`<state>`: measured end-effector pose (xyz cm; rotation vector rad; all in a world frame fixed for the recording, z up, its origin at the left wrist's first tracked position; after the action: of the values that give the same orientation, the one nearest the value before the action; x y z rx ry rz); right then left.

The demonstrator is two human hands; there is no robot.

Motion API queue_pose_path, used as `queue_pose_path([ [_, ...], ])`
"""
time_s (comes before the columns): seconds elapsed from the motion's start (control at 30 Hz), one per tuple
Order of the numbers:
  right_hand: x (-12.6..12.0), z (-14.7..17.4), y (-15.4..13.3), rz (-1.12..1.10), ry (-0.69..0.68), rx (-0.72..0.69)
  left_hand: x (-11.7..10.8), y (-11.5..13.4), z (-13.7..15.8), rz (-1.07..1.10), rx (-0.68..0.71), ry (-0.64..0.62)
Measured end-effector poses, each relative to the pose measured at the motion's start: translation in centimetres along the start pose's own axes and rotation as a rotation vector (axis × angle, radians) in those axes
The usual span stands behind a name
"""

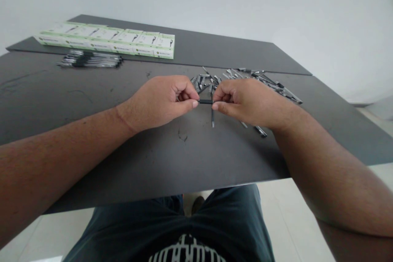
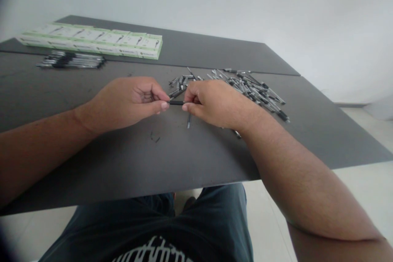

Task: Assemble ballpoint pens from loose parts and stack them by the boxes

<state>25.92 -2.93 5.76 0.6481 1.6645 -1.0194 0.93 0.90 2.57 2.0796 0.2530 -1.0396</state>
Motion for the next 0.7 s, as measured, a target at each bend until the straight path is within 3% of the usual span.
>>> queue_pose_path([
  [0.7,0.01,-0.02,-0.17,0.024,-0.011,-0.042,-0.02,0.04,-0.02,-0.018,0.01,-0.012],
])
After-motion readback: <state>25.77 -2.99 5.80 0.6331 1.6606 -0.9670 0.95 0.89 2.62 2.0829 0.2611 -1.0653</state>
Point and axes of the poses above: each hand's wrist, its own z-axis away from the middle knuckle, its own x-axis out of the palm, y = z × x, the point moved 2 cm from there along -z, towards the middle knuckle, and after that the axes turned 1 degree about -z, right-handed, at the moved point
